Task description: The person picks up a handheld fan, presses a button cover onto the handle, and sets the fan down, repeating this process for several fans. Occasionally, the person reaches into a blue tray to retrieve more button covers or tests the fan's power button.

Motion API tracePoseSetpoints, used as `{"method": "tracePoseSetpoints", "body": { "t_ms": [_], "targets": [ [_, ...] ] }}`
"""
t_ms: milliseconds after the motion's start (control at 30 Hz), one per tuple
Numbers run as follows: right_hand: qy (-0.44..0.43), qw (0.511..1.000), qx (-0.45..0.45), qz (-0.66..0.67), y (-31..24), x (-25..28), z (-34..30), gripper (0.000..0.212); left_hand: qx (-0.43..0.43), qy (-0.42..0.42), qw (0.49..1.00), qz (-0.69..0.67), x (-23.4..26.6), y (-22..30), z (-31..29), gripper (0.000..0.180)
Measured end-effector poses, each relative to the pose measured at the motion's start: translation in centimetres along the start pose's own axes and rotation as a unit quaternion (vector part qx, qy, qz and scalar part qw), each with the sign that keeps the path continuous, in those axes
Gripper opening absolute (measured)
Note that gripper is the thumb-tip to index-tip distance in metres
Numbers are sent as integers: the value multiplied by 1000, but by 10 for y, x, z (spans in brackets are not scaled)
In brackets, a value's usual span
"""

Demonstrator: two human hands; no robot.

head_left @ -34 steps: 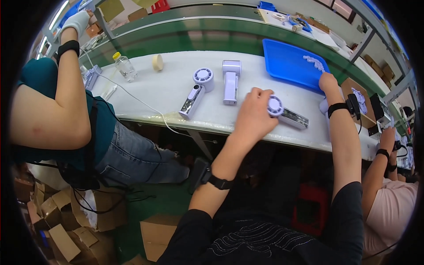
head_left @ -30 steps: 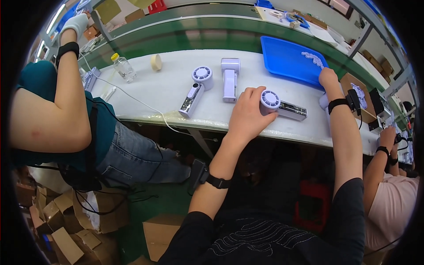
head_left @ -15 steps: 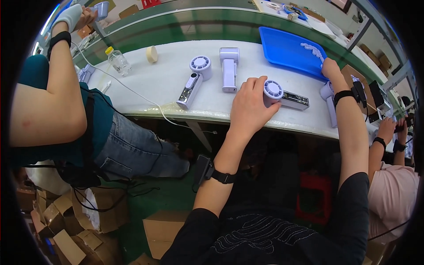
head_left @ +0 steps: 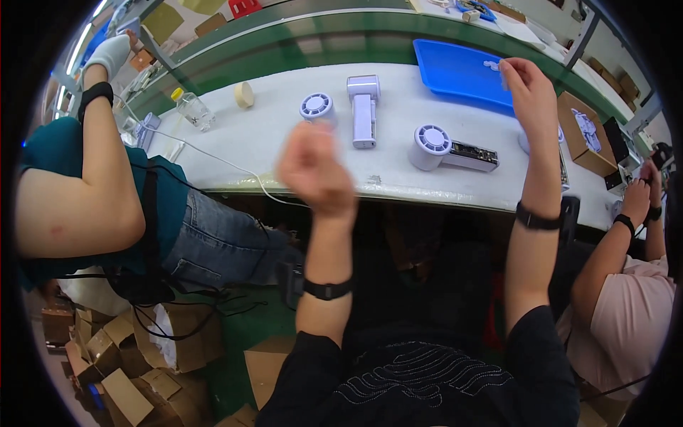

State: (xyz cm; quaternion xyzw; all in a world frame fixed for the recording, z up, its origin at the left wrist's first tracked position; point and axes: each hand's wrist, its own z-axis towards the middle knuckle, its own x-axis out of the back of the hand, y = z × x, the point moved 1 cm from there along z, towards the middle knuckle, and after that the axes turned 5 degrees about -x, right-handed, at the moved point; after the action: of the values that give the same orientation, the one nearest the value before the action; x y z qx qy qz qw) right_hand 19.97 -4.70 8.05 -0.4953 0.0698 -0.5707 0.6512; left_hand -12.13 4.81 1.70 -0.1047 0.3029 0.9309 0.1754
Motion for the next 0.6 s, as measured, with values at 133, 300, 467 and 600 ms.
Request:
{"method": "tracePoseSetpoints", "body": {
  "t_ms": [133, 300, 467, 600],
  "targets": [
    [28, 976, 15, 214, -13, -2, -88, 23, 328, -65, 931, -147, 63, -6, 69, 34],
    [96, 965, -11, 245, 28, -11, -128, 21, 297, -189, 864, 360, 76, -16, 71, 35],
    [94, 958, -49, 268, 52, -11, -133, 21, 433, -238, 804, 331, 84, -13, 60, 46],
    [55, 952, -66, 294, 60, -7, -132, 22, 484, -229, 793, 290, 93, -17, 58, 46]
  ]
}}
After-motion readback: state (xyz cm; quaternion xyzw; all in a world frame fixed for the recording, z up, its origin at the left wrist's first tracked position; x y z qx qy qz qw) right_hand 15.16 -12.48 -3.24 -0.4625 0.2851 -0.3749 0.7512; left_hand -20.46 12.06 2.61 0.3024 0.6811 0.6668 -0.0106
